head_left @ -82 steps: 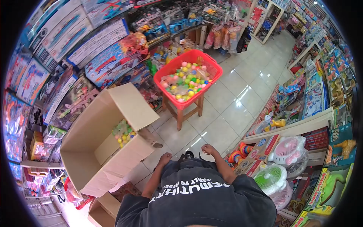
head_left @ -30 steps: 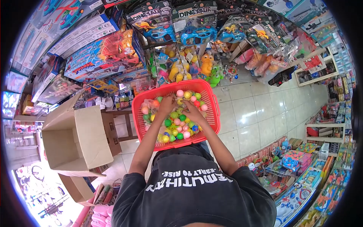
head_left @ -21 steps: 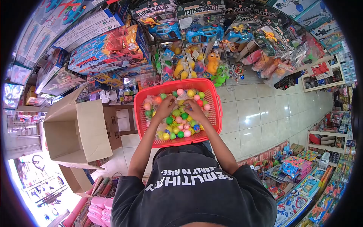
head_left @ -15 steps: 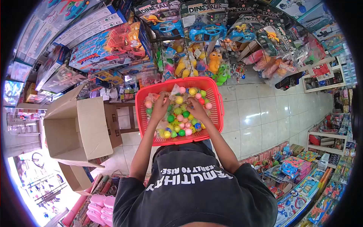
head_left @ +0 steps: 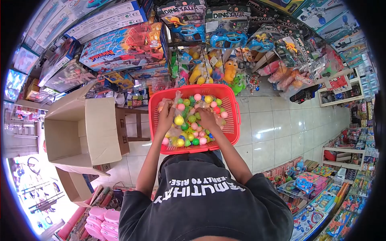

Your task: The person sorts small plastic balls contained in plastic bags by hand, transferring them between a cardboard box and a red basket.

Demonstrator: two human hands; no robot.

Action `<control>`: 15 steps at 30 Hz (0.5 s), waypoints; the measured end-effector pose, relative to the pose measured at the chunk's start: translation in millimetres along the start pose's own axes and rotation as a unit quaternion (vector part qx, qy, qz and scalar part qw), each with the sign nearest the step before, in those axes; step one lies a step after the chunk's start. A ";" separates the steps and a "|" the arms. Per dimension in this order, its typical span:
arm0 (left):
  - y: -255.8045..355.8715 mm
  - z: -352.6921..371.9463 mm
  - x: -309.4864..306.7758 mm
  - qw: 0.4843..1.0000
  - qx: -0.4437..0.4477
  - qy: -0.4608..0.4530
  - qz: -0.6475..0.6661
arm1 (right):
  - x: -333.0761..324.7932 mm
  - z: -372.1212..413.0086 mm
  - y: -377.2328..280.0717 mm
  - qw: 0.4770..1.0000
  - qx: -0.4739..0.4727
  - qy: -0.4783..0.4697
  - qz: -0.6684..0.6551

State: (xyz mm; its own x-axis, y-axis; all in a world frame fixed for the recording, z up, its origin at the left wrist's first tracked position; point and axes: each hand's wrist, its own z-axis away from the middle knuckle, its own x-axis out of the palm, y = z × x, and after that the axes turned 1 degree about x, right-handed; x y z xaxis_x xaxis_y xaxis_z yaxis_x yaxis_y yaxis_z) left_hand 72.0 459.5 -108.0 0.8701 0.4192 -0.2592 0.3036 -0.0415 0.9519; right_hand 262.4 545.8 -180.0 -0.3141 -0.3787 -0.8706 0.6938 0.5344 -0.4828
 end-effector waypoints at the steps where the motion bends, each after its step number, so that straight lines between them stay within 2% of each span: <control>1: -2.2 0.7 -0.6 1.000 -0.005 0.000 -0.010 | 2.2 -1.4 2.4 1.000 0.001 -0.002 -0.014; 3: -2.4 2.5 -2.8 1.000 -0.009 0.001 -0.020 | 0.2 -3.8 2.9 1.000 0.000 -0.004 -0.027; 5: 1.6 3.7 -3.5 0.998 0.041 0.011 -0.044 | -8.7 -5.4 0.1 0.995 0.027 -0.074 -0.058; 6: 0.6 4.9 -4.1 0.998 0.043 0.011 -0.042 | -8.2 -4.4 1.6 0.995 0.027 -0.073 -0.056; 8: -3.2 8.0 -5.2 1.000 0.005 -0.002 -0.020 | -6.5 -1.3 4.0 0.988 0.053 -0.096 -0.111; 12: -23.2 15.6 -3.9 0.999 -0.020 0.007 0.049 | -4.0 7.6 14.7 0.978 0.015 -0.042 -0.204; 15: -22.7 18.1 -6.9 0.998 -0.053 -0.025 0.030 | -16.1 12.4 17.5 0.960 0.067 -0.049 -0.268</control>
State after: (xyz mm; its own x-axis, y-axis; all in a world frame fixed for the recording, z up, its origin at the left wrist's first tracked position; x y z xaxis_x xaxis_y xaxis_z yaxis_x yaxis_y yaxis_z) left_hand 66.2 441.2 -130.8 0.9048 0.3727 -0.2060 0.2091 0.0328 0.9774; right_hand 287.6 551.9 -173.3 -0.5912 -0.6452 -0.4839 0.5280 0.1438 -0.8370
